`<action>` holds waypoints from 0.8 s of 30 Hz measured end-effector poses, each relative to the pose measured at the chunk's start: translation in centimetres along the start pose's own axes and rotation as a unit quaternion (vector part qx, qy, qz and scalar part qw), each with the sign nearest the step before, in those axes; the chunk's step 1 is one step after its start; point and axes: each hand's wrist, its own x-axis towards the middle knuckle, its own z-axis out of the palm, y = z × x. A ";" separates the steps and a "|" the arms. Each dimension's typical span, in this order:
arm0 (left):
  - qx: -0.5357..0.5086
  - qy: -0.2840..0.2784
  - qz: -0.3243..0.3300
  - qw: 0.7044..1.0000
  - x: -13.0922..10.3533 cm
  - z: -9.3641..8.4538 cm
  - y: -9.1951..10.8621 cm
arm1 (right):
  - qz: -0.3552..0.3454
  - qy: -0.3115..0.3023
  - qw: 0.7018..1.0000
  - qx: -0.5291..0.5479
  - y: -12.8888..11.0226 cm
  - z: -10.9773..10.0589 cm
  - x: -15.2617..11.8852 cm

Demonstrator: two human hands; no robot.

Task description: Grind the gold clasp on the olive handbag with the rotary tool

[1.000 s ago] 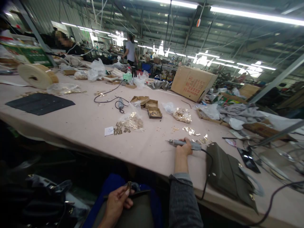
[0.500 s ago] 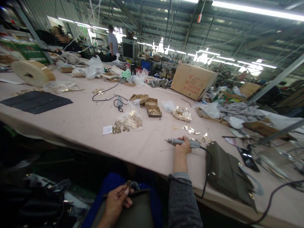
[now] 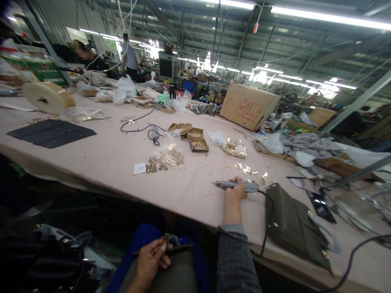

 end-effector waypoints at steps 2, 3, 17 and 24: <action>-0.003 -0.001 0.000 1.000 0.0 0.0 0.1 | 0.006 -0.004 1.000 0.003 -0.1 -0.1 -0.1; -0.004 -0.001 0.000 1.000 0.0 0.0 0.1 | 0.008 -0.006 1.000 0.005 -0.1 -0.1 -0.1; 0.010 -0.001 0.011 1.000 -0.1 -0.2 -0.2 | 0.009 -0.056 0.998 0.019 -0.3 -0.4 -0.4; 0.000 0.003 0.001 1.000 -0.2 -0.2 0.1 | 0.010 -0.035 0.999 0.017 -0.4 -0.4 -0.5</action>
